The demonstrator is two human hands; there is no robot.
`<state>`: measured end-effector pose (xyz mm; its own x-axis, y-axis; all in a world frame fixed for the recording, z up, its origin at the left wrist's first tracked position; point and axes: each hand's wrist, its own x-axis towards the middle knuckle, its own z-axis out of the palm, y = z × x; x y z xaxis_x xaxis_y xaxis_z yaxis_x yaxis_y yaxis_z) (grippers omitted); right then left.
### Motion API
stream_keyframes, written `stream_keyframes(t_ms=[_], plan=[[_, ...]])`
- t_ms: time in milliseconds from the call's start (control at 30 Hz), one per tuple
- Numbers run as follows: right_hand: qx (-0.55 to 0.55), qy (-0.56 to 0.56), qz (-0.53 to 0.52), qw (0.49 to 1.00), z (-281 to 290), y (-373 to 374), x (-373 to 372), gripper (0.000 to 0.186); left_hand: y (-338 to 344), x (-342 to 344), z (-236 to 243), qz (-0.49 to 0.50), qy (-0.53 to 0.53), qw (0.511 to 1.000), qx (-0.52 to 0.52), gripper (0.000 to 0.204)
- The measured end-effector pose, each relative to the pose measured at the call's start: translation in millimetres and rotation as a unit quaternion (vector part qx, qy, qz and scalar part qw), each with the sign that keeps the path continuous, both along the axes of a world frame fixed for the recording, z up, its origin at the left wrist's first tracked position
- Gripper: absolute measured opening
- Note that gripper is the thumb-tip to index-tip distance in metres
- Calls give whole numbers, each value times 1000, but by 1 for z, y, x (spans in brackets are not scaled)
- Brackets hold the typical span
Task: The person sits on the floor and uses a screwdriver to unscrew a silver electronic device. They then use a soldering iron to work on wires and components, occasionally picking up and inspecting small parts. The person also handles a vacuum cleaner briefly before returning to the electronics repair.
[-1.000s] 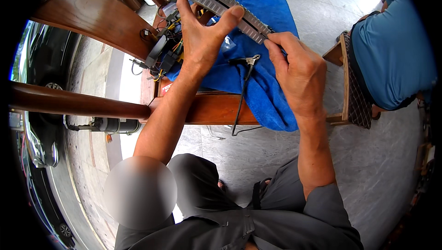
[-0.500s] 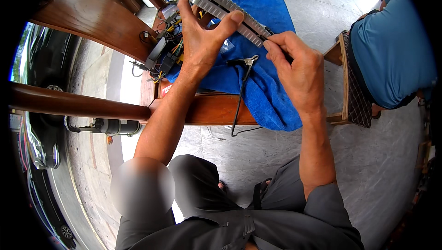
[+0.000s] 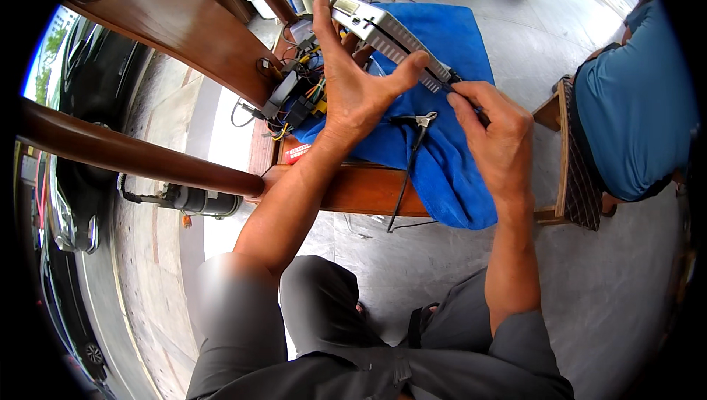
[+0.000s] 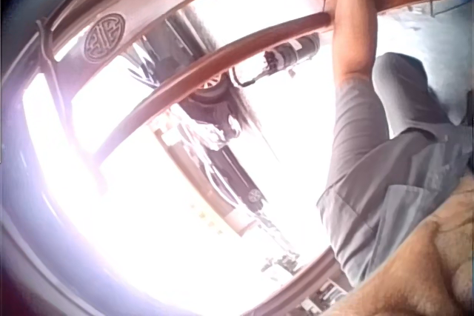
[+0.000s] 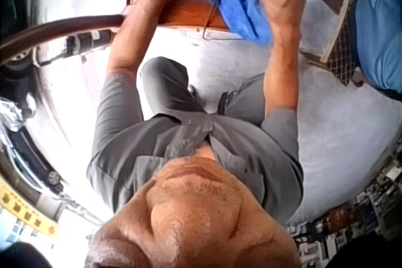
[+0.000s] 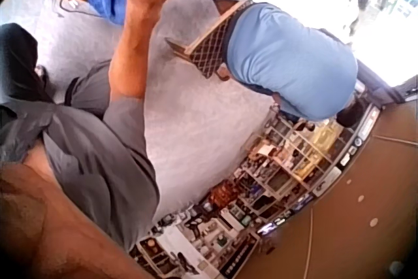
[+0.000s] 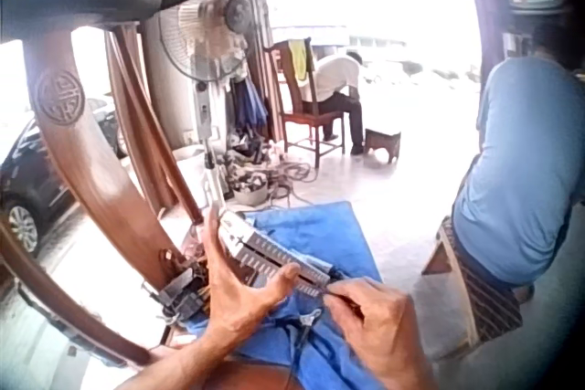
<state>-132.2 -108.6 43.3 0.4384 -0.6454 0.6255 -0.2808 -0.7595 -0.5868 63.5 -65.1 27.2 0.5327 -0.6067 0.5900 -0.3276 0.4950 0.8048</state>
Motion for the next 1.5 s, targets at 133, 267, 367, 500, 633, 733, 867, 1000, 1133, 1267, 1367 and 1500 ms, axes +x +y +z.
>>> stream_keyframes(t_ms=[133, 267, 367, 500, 633, 733, 867, 1000, 1133, 1267, 1367, 1500], plan=[[-13, -11, 1, 1000, 7, -1, -9, 16, -1, 5, 1, 52, -57, 997, -1, 140], [-46, -59, 18, 997, 22, 12, -8, 19, -2, 7, -4, 59, -102, 993, -13, 142], [-84, -99, 35, 991, 21, 15, -5, 19, -4, 3, -4, 69, -153, 986, -16, 142], [-97, -120, 40, 987, 19, 14, -1, 19, -5, 0, -7, 73, -180, 981, -21, 143], [-89, -111, 38, 989, 19, 16, -1, 20, -4, -1, -7, 74, -190, 979, -23, 142], [-88, -108, 46, 989, 19, 15, -1, 21, -5, -1, -6, 78, -205, 975, -28, 141], [-97, -103, 34, 989, 16, 15, 2, 20, -4, -1, -6, 72, -212, 974, -31, 140], [-138, -95, 19, 986, 10, 12, 4, 21, -5, 1, -8, 81, -230, 969, -40, 138], [-136, -97, 16, 986, 9, 12, 7, 20, -6, 0, -7, 79, -242, 965, -66, 136], [-5, -134, 46, 990, 8, 16, 8, 16, -6, 2, -5, 92, -257, 959, -79, 134], [54, -155, 68, 984, 5, 14, 7, 14, -6, 3, -5, 108, -275, 952, -80, 133], [85, -151, 100, 980, 8, 9, 2, 13, -5, 3, -4, 116, -292, 947, -72, 133]])
